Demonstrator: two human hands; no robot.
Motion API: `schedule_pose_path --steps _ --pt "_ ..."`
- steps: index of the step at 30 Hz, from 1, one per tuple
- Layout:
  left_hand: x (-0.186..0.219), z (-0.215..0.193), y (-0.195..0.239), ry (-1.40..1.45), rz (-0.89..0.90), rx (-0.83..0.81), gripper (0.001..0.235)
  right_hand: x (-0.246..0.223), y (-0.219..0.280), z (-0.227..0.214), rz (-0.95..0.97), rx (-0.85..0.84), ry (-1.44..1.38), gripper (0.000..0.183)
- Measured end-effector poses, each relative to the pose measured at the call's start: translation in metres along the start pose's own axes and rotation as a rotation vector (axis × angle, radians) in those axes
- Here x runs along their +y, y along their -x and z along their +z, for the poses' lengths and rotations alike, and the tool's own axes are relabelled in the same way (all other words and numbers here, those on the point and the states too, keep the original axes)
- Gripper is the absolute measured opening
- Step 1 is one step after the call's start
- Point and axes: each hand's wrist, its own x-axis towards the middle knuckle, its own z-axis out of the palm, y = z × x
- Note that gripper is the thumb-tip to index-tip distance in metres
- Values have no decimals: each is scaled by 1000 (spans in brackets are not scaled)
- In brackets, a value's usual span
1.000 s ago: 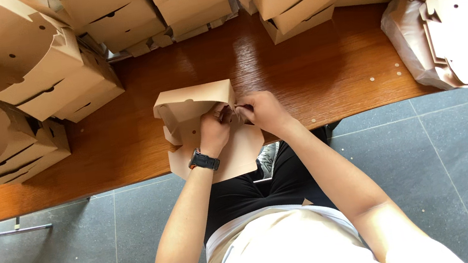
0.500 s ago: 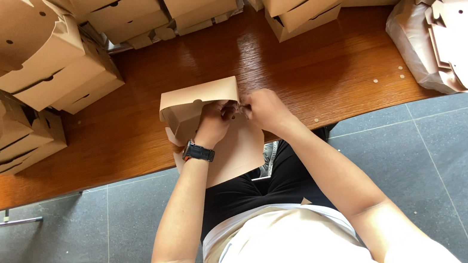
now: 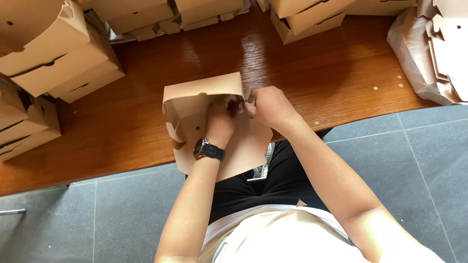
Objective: The person assembles flat cardboard boxes by folding the sides and tucking flaps into slots. They handle multiple boxes one at a time, stacking completed boxes on the table.
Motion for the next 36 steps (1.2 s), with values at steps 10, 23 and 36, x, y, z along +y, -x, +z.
schedule_pose_path --steps 10,23,36 --pt "80 -79 78 -697 518 -259 16 2 -19 35 -77 255 212 16" --pt "20 -148 67 -1107 786 -334 15 -42 -11 -4 -249 269 615 21" --pt "12 -112 55 -742 326 -212 27 -81 80 -119 -657 798 -15 13"
